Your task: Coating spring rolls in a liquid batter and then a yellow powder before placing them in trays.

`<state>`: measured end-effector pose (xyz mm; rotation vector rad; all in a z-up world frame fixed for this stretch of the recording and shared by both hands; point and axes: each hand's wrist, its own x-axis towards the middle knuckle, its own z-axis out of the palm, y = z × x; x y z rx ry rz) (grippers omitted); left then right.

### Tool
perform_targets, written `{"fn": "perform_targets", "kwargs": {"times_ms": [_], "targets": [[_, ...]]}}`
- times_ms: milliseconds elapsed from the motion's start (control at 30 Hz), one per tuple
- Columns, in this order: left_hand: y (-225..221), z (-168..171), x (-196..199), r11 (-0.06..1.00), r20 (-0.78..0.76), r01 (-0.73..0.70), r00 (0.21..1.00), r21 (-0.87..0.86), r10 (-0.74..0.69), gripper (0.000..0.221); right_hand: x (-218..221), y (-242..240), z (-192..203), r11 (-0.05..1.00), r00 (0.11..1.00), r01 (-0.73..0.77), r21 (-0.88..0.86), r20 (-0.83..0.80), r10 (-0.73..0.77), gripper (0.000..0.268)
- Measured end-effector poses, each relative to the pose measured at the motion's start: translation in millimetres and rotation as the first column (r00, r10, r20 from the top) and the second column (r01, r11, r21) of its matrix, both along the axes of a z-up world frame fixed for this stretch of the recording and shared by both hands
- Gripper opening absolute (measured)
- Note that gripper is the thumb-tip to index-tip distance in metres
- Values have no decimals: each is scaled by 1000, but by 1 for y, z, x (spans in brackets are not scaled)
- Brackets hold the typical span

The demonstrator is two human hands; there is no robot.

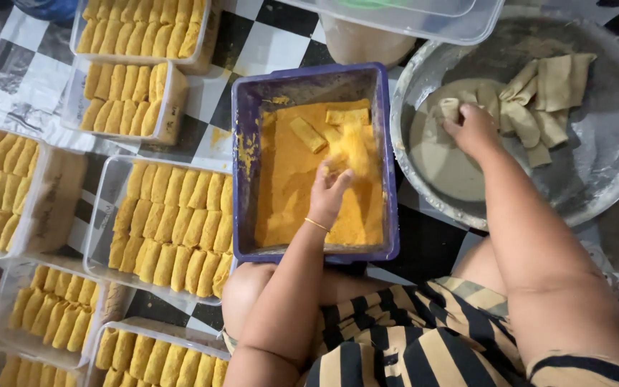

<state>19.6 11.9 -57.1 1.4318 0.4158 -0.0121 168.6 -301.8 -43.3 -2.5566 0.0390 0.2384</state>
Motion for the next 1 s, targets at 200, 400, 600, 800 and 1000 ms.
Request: {"fn": "perform_targets", "kwargs": {"times_ms": [200, 400, 600, 800, 1000], "targets": [[3, 0, -17, 245, -200, 374, 825, 894, -528, 42, -8, 17, 44, 92, 795, 591, 801, -561, -229, 46], [-5, 85, -23, -106, -856, 940, 244, 325, -455, 59, -2, -11, 28, 21, 832, 469, 883, -433, -348, 41], [8, 6, -21, 47, -826, 918, 376, 393, -421, 78, -60, 9, 126, 130, 914, 401, 907, -405, 5, 34], [6, -22, -26, 2, -836, 909, 385, 417, -390, 79, -51, -6, 66, 163, 853, 513, 843, -480, -204, 59], [9, 25, -29, -330, -873, 874, 185, 356, -451, 70, -131, 51, 198, 568, 956, 263, 780, -291, -44, 110]]}}
